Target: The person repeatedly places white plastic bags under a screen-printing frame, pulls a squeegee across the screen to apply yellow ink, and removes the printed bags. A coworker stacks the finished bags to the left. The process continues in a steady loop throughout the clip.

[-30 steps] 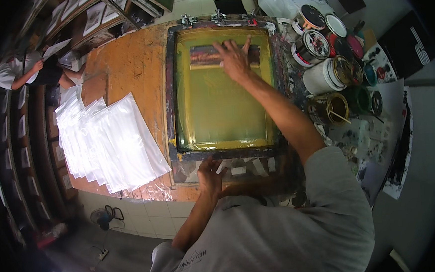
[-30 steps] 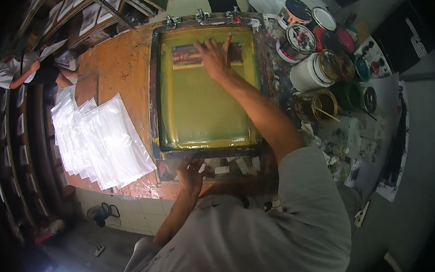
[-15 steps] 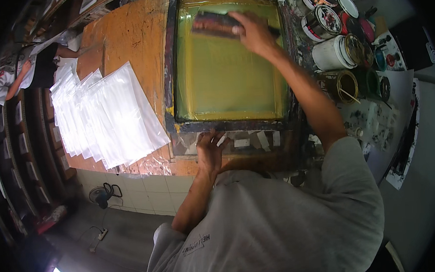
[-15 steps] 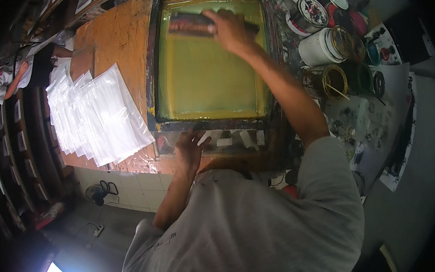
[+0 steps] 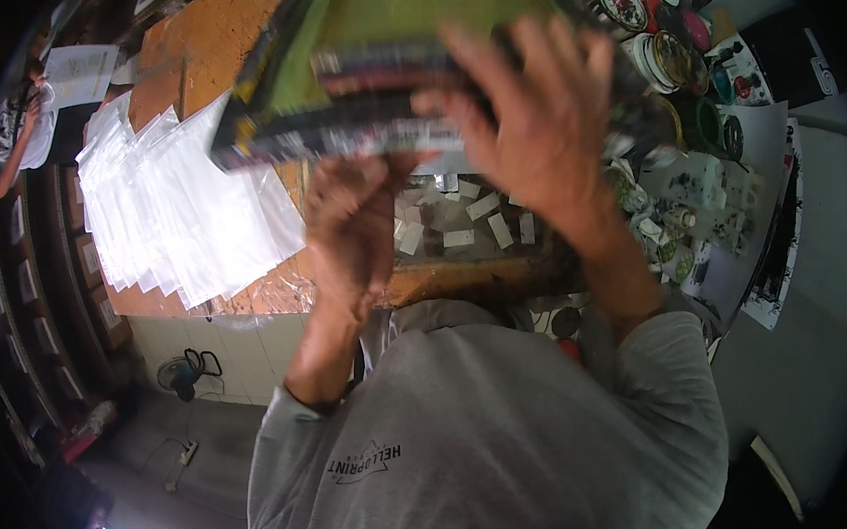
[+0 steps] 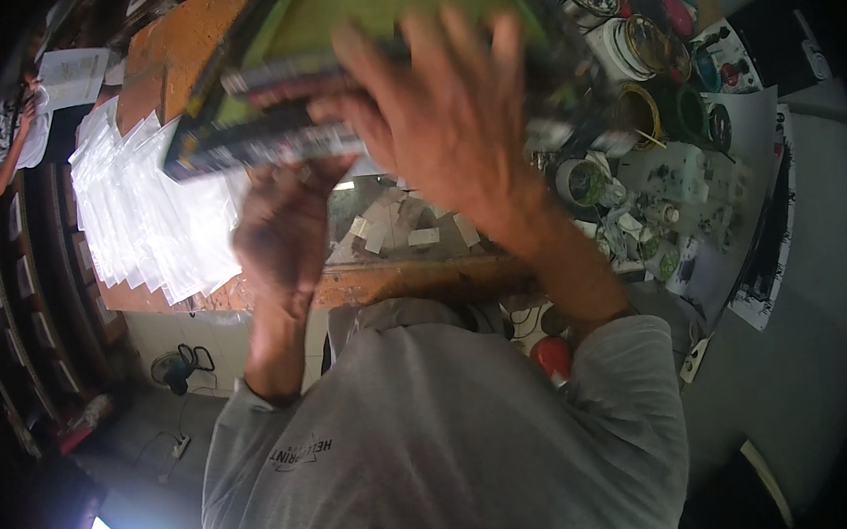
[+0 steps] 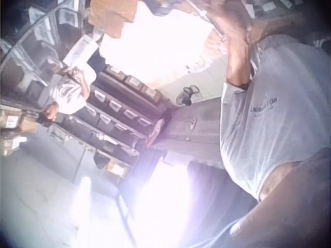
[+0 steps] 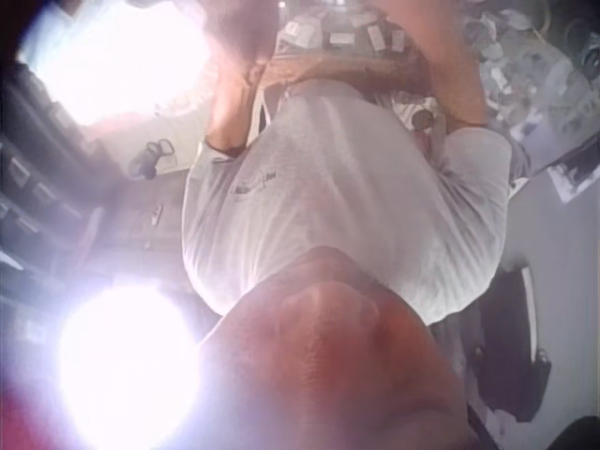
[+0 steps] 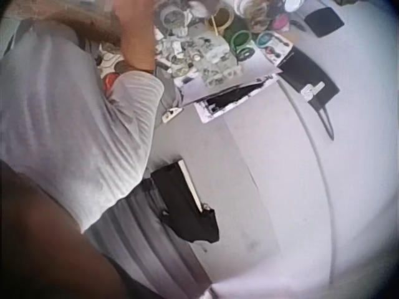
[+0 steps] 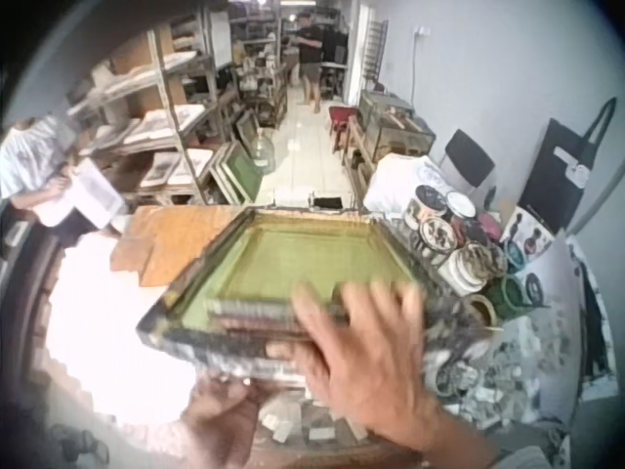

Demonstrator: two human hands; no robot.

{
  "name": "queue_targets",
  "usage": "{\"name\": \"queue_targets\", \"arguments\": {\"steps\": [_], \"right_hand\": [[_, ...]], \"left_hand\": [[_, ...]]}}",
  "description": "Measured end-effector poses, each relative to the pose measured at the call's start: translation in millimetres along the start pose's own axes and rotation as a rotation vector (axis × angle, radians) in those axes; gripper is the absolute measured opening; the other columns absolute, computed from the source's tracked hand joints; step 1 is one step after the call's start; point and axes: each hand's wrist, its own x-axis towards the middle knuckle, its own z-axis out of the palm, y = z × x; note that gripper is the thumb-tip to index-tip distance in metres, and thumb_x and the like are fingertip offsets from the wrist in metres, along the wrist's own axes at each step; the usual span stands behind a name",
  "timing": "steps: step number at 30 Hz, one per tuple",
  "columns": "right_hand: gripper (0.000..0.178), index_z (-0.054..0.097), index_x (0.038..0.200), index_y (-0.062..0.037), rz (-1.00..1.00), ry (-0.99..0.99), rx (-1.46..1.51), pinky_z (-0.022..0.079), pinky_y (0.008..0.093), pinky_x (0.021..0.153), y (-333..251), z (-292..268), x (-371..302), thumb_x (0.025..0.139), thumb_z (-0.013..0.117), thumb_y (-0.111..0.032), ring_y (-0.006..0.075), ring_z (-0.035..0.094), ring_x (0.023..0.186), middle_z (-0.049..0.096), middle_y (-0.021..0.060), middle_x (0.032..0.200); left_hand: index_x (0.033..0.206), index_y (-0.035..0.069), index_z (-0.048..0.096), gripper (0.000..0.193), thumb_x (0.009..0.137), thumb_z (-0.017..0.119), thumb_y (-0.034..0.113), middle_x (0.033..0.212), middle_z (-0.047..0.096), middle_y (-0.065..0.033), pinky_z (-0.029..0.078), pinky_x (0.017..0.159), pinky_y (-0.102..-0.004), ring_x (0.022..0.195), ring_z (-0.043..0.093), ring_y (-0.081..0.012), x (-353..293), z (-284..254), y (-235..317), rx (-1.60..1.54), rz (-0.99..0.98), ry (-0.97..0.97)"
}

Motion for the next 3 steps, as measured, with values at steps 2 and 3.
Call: {"name": "queue_targets", "arguments": {"steps": [2,3], "right_hand": [[0.037,0.062,0.119,-0.0144,-0.140,0.171,-0.116,0.047,0.0406,0.071,19.3,-13.4,46.9,0.103,0.055,-0.047,0.0152,0.048,0.074,0.052,0.0042,0.078],[0.037,0.062,0.119,-0.0144,-0.136,0.159,-0.108,0.047,0.0406,0.071,21.3,-7.3,45.6,0.103,0.055,-0.047,0.0152,0.048,0.074,0.052,0.0042,0.078]], "left_hand": [[0.106,0.001,0.072,0.021,0.088,0.066,0.011,0.109,0.075,-0.0164,0.045,0.111,-0.0588,0.105,0.072,-0.0389,37.4,3.9,14.4,0.058,0.123,-0.262],[0.110,0.002,0.073,0.024,0.089,0.065,0.012,0.114,0.075,-0.0176,0.044,0.113,-0.0598,0.109,0.071,-0.0409,63.8,2.4,17.9,0.105,0.170,-0.379]]}}
